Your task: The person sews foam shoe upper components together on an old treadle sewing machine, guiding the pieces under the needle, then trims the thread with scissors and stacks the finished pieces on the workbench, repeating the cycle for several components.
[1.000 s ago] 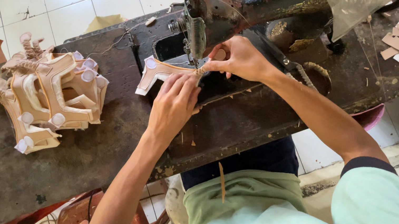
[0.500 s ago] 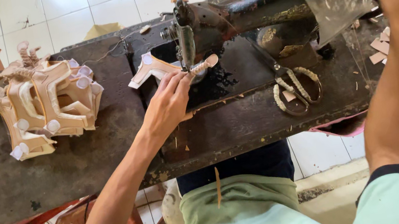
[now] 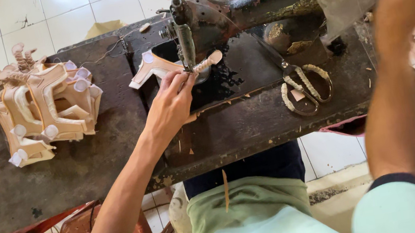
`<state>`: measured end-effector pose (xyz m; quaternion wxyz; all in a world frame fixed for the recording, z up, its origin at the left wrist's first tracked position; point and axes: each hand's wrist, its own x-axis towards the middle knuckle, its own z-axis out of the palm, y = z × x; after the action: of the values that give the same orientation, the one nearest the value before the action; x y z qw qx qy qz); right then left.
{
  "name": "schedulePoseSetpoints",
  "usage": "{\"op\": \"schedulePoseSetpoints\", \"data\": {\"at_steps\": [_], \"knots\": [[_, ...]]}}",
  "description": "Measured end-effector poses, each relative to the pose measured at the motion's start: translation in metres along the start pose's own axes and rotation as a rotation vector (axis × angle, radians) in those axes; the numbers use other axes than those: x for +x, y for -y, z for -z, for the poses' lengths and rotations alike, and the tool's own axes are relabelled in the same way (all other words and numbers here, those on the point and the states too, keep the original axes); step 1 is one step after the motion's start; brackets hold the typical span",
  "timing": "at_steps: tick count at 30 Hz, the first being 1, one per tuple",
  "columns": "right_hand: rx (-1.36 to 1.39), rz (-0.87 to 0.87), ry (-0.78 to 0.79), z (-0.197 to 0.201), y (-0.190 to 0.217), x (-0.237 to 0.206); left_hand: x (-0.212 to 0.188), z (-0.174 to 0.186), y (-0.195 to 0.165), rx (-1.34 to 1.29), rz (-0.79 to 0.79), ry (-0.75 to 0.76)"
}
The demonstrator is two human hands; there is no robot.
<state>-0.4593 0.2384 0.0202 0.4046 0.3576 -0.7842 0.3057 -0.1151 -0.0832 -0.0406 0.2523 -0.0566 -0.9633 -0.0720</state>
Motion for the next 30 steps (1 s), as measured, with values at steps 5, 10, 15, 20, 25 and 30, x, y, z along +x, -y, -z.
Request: {"op": "schedulePoseSetpoints", "data": {"at_steps": [5, 10, 15, 20, 25, 30], "knots": [[-0.215, 0.284, -0.313, 0.025, 0.061, -0.008, -0.001, -0.001, 0.0, 0.011, -0.03, 0.006], [0.219, 0.489, 0.254, -0.019, 0.161, -0.046, -0.003, 0.0, 0.009, 0.023, -0.076, -0.013], [0.591, -0.511, 0.989, -0.143, 0.184, -0.038, -0.004, 0.005, 0.015, -0.063, -0.056, 0.014], [1.616, -0.37, 0.773, -0.17, 0.201, 0.002, -0.002, 0.003, 0.009, -0.102, -0.005, -0.009], [0.451, -0.15, 1.208, -0.121, 0.188, -0.018, -0.004, 0.001, 0.01, -0.062, -0.001, -0.027], [0.824, 0.261, 0.847, -0.115, 0.172, -0.048, -0.004, 0.001, 0.012, -0.16, 0.066, -0.003]]}}
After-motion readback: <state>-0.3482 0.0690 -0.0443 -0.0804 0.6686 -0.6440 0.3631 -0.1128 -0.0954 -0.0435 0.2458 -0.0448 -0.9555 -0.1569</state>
